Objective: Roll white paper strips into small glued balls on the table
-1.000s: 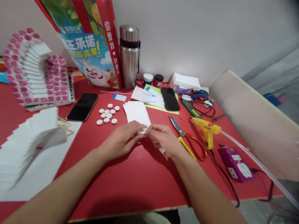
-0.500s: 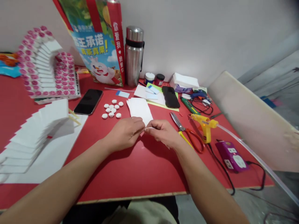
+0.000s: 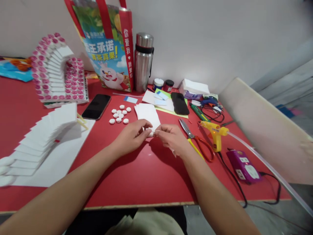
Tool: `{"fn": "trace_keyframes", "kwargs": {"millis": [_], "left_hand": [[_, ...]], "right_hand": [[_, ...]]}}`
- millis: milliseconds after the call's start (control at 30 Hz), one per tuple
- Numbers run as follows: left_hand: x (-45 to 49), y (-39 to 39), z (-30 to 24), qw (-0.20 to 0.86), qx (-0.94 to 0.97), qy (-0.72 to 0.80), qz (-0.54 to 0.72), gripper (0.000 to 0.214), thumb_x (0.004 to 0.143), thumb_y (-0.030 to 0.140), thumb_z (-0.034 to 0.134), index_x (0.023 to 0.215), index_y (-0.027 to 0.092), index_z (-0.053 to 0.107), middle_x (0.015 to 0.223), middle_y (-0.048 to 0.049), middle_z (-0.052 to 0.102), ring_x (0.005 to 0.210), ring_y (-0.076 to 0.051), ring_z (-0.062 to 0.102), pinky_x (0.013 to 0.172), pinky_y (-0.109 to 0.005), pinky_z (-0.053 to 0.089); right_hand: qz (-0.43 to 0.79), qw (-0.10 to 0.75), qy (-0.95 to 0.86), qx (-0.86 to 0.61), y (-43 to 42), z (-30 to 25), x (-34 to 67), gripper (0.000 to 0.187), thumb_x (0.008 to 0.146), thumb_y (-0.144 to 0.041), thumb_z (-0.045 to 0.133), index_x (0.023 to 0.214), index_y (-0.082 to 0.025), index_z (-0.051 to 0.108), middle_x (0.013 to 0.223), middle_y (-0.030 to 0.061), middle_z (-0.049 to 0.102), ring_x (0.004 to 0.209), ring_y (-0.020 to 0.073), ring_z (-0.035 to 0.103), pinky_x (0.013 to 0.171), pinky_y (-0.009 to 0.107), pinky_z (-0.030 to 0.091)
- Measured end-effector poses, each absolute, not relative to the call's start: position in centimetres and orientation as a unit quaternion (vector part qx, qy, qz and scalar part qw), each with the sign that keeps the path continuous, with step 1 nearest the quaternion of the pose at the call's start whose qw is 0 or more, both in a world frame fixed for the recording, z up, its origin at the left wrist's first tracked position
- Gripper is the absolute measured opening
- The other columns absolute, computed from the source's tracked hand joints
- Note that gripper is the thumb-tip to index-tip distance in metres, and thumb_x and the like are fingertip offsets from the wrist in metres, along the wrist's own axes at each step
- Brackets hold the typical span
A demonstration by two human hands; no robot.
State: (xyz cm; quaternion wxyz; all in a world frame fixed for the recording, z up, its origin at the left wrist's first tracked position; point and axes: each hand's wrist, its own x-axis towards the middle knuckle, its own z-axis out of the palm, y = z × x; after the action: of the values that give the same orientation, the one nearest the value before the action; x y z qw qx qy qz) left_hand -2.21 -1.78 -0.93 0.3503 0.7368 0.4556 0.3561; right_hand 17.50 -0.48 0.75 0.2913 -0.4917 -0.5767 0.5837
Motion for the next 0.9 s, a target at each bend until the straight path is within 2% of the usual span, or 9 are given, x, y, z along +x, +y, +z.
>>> {"fn": "trace_keyframes", "kwargs": {"millis": [67,133,200,367,500,633,767,900], "left_hand": [[-2.4,-1.7,-1.2,0.193,0.825,0.409,0.339,0.029,0.099,0.026,0.050,0.124,0.016,0.063,0.115,-0.0134,0.069,0.094,-0.022,0.065,0.077,-0.033,0.049],[-2.6,-1.6,-1.4,0.088,0.862,0.371,0.334,0.028,0.101,0.021,0.048,0.124,0.016,0.063,0.114,-0.0136,0.070,0.096,-0.022,0.066,0.076,-0.032,0.049],[-2.6,-1.5,-1.5,0.020,0.878,0.350,0.325,0.024,0.102,0.018,0.046,0.116,0.017,0.066,0.104,-0.0115,0.071,0.089,-0.020,0.066,0.071,-0.030,0.047],[-2.5,-1.5,-1.2,-0.025,0.897,0.344,0.275,0.023,0.100,0.013,0.043,0.101,0.016,0.066,0.092,-0.0095,0.069,0.079,-0.020,0.060,0.065,-0.031,0.042],[-2.4,-1.7,-0.9,-0.025,0.903,0.353,0.244,0.020,0.097,0.013,0.044,0.093,0.014,0.064,0.085,-0.0088,0.063,0.073,-0.021,0.055,0.062,-0.032,0.038],[-2.2,-1.8,-1.0,0.004,0.891,0.380,0.249,0.022,0.100,0.018,0.041,0.090,0.015,0.061,0.084,-0.0085,0.061,0.073,-0.021,0.055,0.062,-0.032,0.036],[-1.8,-1.9,-1.2,0.067,0.867,0.411,0.274,0.027,0.103,0.022,0.037,0.086,0.017,0.058,0.081,-0.0065,0.061,0.073,-0.019,0.056,0.063,-0.031,0.037],[-1.1,-2.2,-1.4,0.092,0.824,0.454,0.326,0.026,0.102,0.024,0.041,0.083,0.018,0.057,0.080,-0.0061,0.062,0.071,-0.018,0.056,0.063,-0.031,0.036]], "right_hand": [[0.695,0.282,-0.459,-0.476,-0.1,1.0,17.8,0.015,0.072,-0.029,0.068,0.067,-0.018,0.059,0.051,-0.0100,0.030,0.045,0.0049,0.017,0.042,0.020,0.014],[0.757,0.268,-0.393,-0.448,0.2,1.1,18.1,0.016,0.068,-0.027,0.072,0.067,-0.015,0.061,0.051,-0.0110,0.028,0.045,0.0032,0.014,0.040,0.018,0.011],[0.787,0.260,-0.362,-0.427,0.3,1.2,18.3,0.016,0.066,-0.025,0.074,0.067,-0.013,0.063,0.051,-0.0110,0.029,0.045,0.0022,0.013,0.038,0.016,0.011],[0.803,0.259,-0.351,-0.407,0.1,1.3,18.2,0.017,0.066,-0.023,0.077,0.067,-0.013,0.064,0.051,-0.0105,0.032,0.044,0.0014,0.016,0.037,0.015,0.014],[0.774,0.267,-0.401,-0.411,-0.1,1.3,18.0,0.021,0.068,-0.028,0.080,0.070,-0.014,0.065,0.052,-0.0076,0.042,0.044,0.0035,0.027,0.040,0.018,0.025],[0.667,0.279,-0.530,-0.443,-0.5,1.1,18.0,0.023,0.077,-0.037,0.073,0.070,-0.018,0.062,0.050,-0.0064,0.045,0.044,0.0083,0.038,0.045,0.024,0.033],[0.421,0.280,-0.706,-0.496,-1.1,0.6,17.3,0.021,0.086,-0.031,0.062,0.068,-0.020,0.058,0.056,-0.0032,0.049,0.052,0.0108,0.041,0.054,0.027,0.029],[0.231,0.306,-0.758,-0.528,-1.9,0.0,16.2,0.024,0.091,-0.029,0.059,0.068,-0.021,0.054,0.059,-0.0007,0.051,0.056,0.0128,0.040,0.059,0.031,0.027]]}}
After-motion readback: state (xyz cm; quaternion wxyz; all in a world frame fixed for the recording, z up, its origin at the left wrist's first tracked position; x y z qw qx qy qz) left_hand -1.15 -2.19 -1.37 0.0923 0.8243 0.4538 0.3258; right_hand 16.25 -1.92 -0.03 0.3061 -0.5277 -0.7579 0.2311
